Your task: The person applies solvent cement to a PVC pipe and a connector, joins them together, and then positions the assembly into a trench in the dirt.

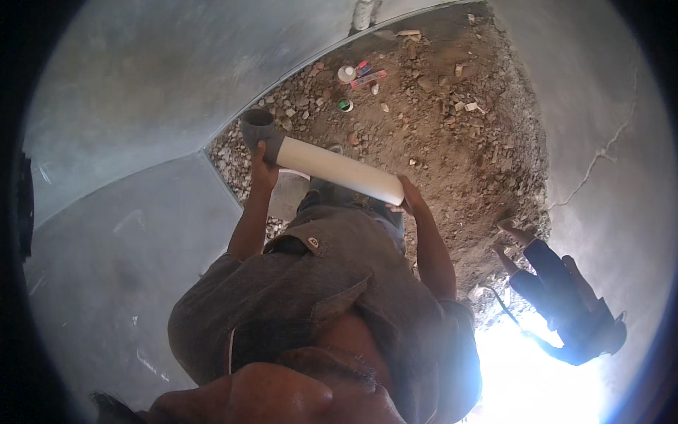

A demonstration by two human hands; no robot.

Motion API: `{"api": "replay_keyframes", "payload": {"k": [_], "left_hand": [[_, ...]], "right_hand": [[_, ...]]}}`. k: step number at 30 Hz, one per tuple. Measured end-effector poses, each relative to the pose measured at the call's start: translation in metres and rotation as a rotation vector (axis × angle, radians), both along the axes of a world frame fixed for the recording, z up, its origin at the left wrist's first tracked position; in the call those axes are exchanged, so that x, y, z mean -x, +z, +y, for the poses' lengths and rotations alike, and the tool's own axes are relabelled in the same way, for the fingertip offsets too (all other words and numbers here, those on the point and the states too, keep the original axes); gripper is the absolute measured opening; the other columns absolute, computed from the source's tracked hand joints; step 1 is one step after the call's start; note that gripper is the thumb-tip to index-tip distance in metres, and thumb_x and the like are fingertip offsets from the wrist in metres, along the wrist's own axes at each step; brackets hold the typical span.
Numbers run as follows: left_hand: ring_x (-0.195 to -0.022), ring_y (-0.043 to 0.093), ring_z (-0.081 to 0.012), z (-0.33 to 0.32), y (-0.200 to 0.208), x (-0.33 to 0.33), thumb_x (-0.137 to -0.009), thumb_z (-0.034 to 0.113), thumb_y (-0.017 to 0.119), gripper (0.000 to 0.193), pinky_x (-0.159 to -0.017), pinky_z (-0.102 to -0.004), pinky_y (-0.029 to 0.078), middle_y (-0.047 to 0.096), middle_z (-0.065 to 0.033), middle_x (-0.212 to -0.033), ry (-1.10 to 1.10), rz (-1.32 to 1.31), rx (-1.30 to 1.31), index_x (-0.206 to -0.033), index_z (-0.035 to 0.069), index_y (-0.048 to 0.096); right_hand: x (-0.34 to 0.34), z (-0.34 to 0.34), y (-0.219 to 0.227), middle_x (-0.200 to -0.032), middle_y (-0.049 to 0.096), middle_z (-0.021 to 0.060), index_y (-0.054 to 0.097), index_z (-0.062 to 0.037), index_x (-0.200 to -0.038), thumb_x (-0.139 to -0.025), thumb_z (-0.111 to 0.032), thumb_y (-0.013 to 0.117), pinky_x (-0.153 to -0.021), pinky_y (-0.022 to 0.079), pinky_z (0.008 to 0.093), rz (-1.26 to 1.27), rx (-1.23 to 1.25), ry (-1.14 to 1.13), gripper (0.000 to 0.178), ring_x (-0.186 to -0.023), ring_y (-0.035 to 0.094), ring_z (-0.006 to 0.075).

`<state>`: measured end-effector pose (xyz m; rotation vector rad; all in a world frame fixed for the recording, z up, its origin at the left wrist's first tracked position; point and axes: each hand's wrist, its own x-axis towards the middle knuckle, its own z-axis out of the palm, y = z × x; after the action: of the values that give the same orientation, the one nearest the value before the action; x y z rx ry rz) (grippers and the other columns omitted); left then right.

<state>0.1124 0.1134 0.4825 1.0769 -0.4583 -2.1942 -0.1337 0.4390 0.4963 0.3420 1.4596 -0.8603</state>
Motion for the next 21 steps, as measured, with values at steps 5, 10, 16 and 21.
{"api": "replay_keyframes", "payload": {"k": [5, 10, 16, 21], "left_hand": [[-0.109, 0.057, -0.0237, -0.017, -0.009, -0.018, -0.081, 0.031, 0.075, 0.058, -0.097, -0.0403, 0.045, 0.060, -0.0068, -0.114, 0.165, -0.096, 0.122, -0.124, 0.004, 0.049], [-0.104, 0.059, -0.0231, -0.003, -0.004, -0.032, -0.078, 0.023, 0.077, 0.057, -0.093, -0.0390, 0.047, 0.061, -0.0081, -0.111, 0.363, -0.216, 0.190, -0.124, 0.004, 0.050], [-0.106, 0.058, -0.0241, 0.045, 0.018, -0.013, -0.077, 0.019, 0.077, 0.062, -0.091, -0.0388, 0.049, 0.060, -0.0097, -0.114, 0.614, -0.376, 0.249, -0.128, 0.003, 0.046], [-0.111, 0.055, -0.0273, 0.108, 0.040, 0.018, -0.077, 0.019, 0.076, 0.072, -0.094, -0.0413, 0.048, 0.054, -0.0111, -0.125, 0.825, -0.468, 0.185, -0.136, 0.005, 0.038]], "right_hand": [[0.038, -0.064, -0.043, -0.097, 0.063, 0.0102, 0.051, -0.0129, -0.122, -0.094, -0.052, 0.039, -0.063, 0.054, 0.0413, 0.048, 0.036, 0.073, 0.050, -0.076, 0.064, 0.0238], [0.059, -0.111, -0.061, -0.101, 0.062, 0.0066, 0.052, -0.0142, -0.120, -0.093, -0.051, 0.042, -0.066, 0.054, 0.0432, 0.077, -0.029, 0.237, 0.047, -0.084, 0.062, 0.0208], [0.109, -0.145, -0.072, -0.127, 0.053, 0.0146, 0.045, -0.0105, -0.135, -0.090, -0.062, 0.043, -0.084, 0.051, 0.0535, 0.035, 0.027, 0.504, 0.069, -0.109, 0.056, 0.0343], [0.175, -0.179, -0.089, -0.123, 0.057, 0.0171, 0.047, -0.0103, -0.134, -0.092, -0.058, 0.045, -0.077, 0.054, 0.0496, 0.112, 0.077, 0.749, 0.064, -0.102, 0.061, 0.0331]]}}
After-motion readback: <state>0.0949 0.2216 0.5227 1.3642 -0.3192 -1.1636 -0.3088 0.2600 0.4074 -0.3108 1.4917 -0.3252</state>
